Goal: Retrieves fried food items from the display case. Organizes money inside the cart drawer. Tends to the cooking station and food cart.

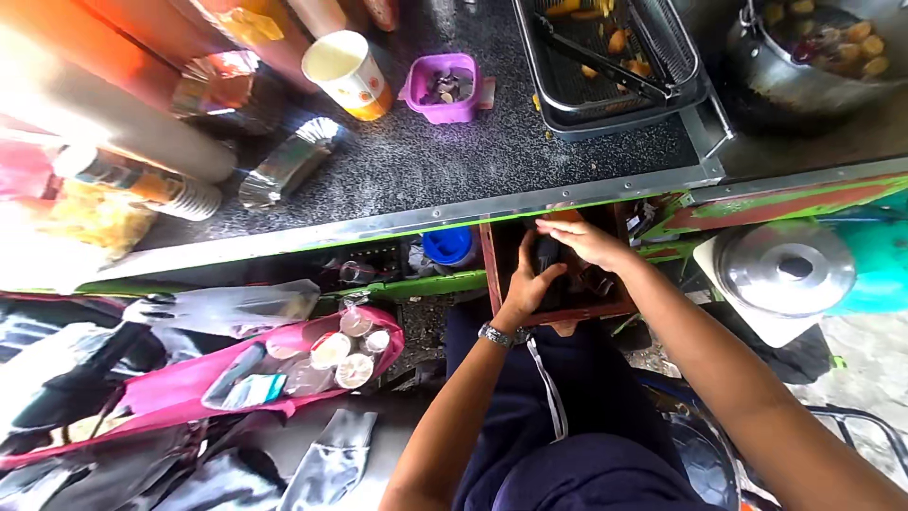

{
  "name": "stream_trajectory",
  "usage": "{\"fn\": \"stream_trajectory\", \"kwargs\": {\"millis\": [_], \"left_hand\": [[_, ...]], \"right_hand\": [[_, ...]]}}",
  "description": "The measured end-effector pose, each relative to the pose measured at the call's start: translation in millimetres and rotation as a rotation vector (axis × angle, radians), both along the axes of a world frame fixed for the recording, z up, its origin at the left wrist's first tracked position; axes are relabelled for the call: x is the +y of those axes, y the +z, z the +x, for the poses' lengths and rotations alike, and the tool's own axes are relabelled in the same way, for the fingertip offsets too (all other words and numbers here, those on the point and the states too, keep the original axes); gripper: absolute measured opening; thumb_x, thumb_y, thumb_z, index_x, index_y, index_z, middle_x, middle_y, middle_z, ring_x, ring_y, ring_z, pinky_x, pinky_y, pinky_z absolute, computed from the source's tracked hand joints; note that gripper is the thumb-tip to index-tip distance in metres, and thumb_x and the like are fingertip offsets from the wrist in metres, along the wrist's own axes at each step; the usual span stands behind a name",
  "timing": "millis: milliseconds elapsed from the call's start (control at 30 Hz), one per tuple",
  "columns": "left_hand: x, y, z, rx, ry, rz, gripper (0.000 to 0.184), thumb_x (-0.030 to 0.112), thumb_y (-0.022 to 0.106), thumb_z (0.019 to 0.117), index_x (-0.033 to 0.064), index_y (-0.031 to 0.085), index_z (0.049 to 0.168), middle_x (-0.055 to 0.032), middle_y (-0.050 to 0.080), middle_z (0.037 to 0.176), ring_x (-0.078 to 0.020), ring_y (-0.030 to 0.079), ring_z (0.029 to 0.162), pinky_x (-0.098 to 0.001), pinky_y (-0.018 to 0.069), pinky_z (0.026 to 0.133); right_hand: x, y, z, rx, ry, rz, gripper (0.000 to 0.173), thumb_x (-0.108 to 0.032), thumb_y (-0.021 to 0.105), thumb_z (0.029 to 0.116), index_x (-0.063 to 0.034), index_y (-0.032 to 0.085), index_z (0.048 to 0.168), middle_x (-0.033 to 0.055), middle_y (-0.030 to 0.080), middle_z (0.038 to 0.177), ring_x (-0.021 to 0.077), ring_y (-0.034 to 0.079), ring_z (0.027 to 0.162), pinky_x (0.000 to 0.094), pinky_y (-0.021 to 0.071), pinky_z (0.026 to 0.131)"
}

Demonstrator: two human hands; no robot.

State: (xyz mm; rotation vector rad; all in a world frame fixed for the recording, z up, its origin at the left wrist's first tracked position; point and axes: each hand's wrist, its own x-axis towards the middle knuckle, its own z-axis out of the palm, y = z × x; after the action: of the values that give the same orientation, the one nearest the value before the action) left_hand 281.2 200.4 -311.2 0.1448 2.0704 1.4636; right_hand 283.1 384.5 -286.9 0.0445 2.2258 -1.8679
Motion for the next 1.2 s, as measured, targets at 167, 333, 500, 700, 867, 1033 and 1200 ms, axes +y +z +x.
{"fn": "stream_trajectory", "kwargs": {"millis": [167, 333, 500, 700, 867, 1033, 1200], "left_hand": [[-4, -2, 2, 0.044, -0.059, -0.024, 0.084, 0.047, 0.068, 0.0948, 0.0304, 0.023, 0.163, -0.0202, 0.053, 0.148, -0.0358, 0.058, 0.128, -0.0599, 0.0475, 0.103], [-2, -4, 0, 0.110, -0.037, -0.082, 0.065, 0.059, 0.022, 0.1076, 0.0209, 0.033, 0.159, -0.0108, 0.043, 0.159, -0.0309, 0.049, 0.140, -0.0602, 0.0395, 0.111], [3, -5, -10, -0.078, 0.167, -0.070, 0.071, 0.067, 0.021, 0.1047, 0.0226, 0.027, 0.161, -0.0161, 0.039, 0.160, -0.0358, 0.047, 0.140, -0.0603, 0.0396, 0.110], [6, -10, -14, -0.096, 0.097, -0.049, 0.078, 0.063, 0.030, 0.1058, 0.0126, 0.018, 0.164, -0.0224, 0.035, 0.162, -0.0355, 0.043, 0.144, -0.0548, 0.0365, 0.117], [9, 28, 4, 0.021, -0.070, -0.363, 0.076, 0.058, 0.025, 0.1076, 0.0116, 0.008, 0.166, -0.0342, 0.017, 0.164, -0.0556, 0.027, 0.147, -0.0697, 0.0282, 0.116], [-18, 90, 13, 0.261, -0.162, -0.234, 0.072, 0.058, 0.034, 0.1050, 0.0179, 0.027, 0.164, -0.0219, 0.034, 0.162, -0.0423, 0.032, 0.149, -0.0642, 0.0257, 0.117], [-60, 132, -34, 0.528, -0.063, -0.189, 0.071, 0.058, 0.032, 0.1047, 0.0094, 0.044, 0.155, -0.0188, 0.059, 0.139, -0.0388, 0.051, 0.132, -0.0628, 0.0366, 0.109]], "right_hand": [[13, 8, -6, -0.175, 0.071, 0.045, 0.028, -0.009, 0.051, 0.1075, 0.0028, 0.068, 0.127, 0.0172, 0.067, 0.130, 0.0198, 0.063, 0.119, 0.0401, 0.0472, 0.105], [7, 22, -8, -0.003, 0.054, 0.435, 0.018, -0.010, 0.065, 0.1002, 0.0062, 0.071, 0.104, 0.0206, 0.070, 0.097, 0.0282, 0.066, 0.087, 0.0465, 0.0538, 0.084], [-31, 33, 37, 0.284, 0.171, 0.720, 0.014, -0.004, 0.063, 0.0983, 0.0065, 0.072, 0.096, 0.0224, 0.067, 0.104, 0.0381, 0.068, 0.099, 0.0545, 0.0569, 0.089], [-50, 37, 46, -0.078, 0.621, 0.758, 0.029, -0.010, 0.053, 0.1050, 0.0073, 0.069, 0.121, 0.0278, 0.063, 0.130, 0.0438, 0.060, 0.123, 0.0580, 0.0446, 0.107], [-26, 118, -37, 0.116, 0.078, 0.567, 0.035, -0.025, 0.050, 0.1096, 0.0006, 0.067, 0.125, 0.0207, 0.073, 0.098, 0.0337, 0.073, 0.083, 0.0541, 0.0592, 0.082], [-34, 138, -178, -0.086, -0.213, 0.328, 0.059, -0.048, 0.039, 0.1107, 0.0056, 0.055, 0.131, 0.0192, 0.071, 0.098, 0.0222, 0.067, 0.069, 0.0385, 0.0565, 0.066], [-39, 124, -239, -0.238, -0.269, 0.089, 0.029, -0.021, 0.048, 0.1077, 0.0064, 0.057, 0.114, 0.0091, 0.067, 0.077, 0.0110, 0.065, 0.057, 0.0266, 0.0566, 0.057]]}}
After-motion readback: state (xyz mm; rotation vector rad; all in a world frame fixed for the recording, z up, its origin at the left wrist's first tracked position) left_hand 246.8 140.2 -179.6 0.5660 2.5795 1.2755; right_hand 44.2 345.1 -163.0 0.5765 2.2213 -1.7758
